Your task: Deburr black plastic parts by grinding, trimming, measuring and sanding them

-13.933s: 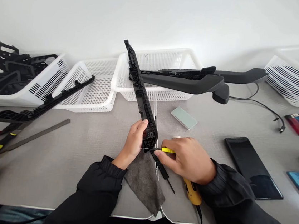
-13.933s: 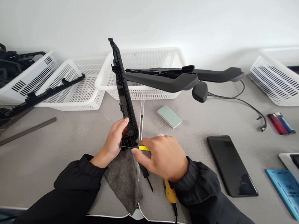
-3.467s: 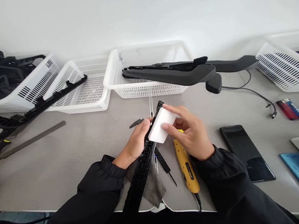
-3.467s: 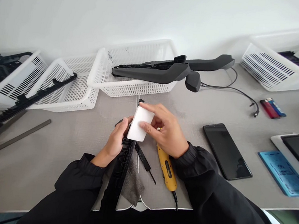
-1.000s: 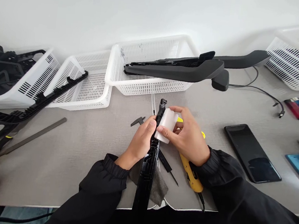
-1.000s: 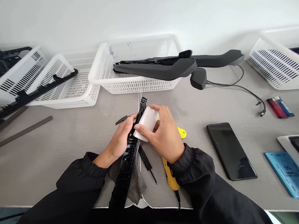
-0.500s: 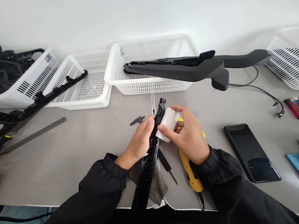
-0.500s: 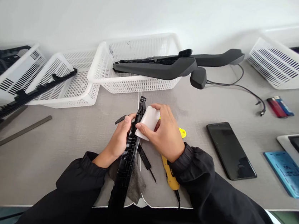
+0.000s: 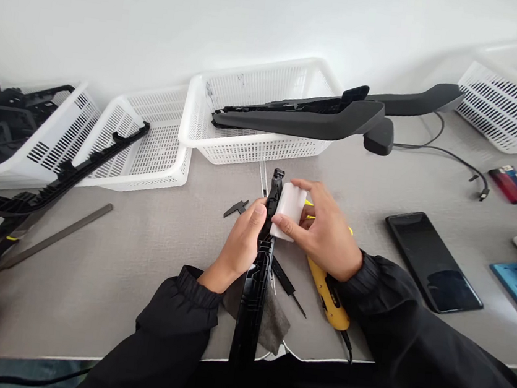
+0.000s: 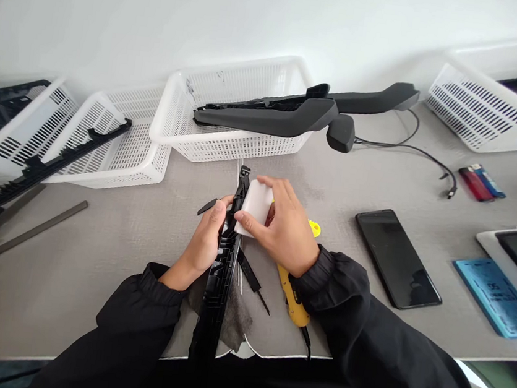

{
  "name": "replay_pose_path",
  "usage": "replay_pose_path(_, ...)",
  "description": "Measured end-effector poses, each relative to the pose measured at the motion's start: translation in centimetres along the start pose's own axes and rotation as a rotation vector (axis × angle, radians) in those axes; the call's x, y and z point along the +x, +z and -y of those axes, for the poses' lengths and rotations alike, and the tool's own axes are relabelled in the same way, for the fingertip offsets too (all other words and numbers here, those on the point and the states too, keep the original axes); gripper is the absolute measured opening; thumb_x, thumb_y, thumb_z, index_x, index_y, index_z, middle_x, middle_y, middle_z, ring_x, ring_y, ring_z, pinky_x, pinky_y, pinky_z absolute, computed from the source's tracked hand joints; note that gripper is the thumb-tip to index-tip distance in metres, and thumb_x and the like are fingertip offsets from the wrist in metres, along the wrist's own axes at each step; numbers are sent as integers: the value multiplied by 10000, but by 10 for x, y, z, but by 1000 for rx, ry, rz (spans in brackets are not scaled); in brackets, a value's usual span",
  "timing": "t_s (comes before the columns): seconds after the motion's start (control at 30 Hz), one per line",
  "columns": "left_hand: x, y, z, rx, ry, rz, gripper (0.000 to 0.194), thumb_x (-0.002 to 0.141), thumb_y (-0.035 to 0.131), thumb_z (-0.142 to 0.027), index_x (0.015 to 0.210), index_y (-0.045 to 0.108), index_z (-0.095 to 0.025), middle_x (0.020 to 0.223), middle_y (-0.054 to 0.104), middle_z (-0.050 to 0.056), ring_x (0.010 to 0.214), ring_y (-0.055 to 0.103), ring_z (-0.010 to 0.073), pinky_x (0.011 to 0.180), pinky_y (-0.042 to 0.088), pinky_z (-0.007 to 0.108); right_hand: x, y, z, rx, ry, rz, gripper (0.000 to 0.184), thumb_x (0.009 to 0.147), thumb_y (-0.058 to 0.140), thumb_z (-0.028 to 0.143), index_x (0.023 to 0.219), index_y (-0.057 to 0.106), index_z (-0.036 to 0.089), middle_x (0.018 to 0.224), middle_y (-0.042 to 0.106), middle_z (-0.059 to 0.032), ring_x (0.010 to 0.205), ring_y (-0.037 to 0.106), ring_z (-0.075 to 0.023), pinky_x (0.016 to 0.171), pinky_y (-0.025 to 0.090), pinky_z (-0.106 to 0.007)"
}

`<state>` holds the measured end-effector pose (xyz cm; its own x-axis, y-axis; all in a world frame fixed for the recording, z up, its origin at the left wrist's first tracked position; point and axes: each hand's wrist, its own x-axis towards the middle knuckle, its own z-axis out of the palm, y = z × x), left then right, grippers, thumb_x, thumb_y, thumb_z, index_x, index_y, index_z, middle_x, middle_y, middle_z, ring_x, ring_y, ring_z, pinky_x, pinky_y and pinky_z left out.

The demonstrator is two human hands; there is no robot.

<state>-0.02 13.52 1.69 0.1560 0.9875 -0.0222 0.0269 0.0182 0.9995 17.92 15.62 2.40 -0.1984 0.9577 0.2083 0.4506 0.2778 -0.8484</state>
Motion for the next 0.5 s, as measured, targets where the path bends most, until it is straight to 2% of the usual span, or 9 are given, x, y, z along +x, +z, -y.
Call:
replay_pose_path(0.07, 0, 0, 0, 9, -4, 4, 663, 1079, 379, -758, 1252, 716, -215, 1311, 768, 97, 1280, 662, 312, 1119, 502, 406, 1, -2, -1, -28, -8, -24, 616, 950, 762, 519, 1462, 584, 228, 1377, 654, -160, 876, 703, -260, 744, 636, -458)
replay_pose_path(0.23, -1, 0, -1, 2, 17, 22, 631, 1096, 386, -719, 1267, 723, -215, 1283, 778, 96, 1267, 666, 306, 1127, 496, 408, 2, -6, 2, -91, -124, -12, 595, 943, 728, 402, 1505, 593, 263, 1486, 618, -152, 1109, 689, -321, 769, 652, -460)
replay_pose_path(0.5, -1, 0, -2, -14, 13, 35, 617, 1104, 394, -702, 1271, 730, -212, 1261, 781, 92, 1218, 675, 298, 1084, 506, 399, 1, -6, 2, -106, -103, -26, 602, 942, 712, 411, 1507, 623, 223, 1477, 613, -158, 821, 657, -212, 785, 654, -489)
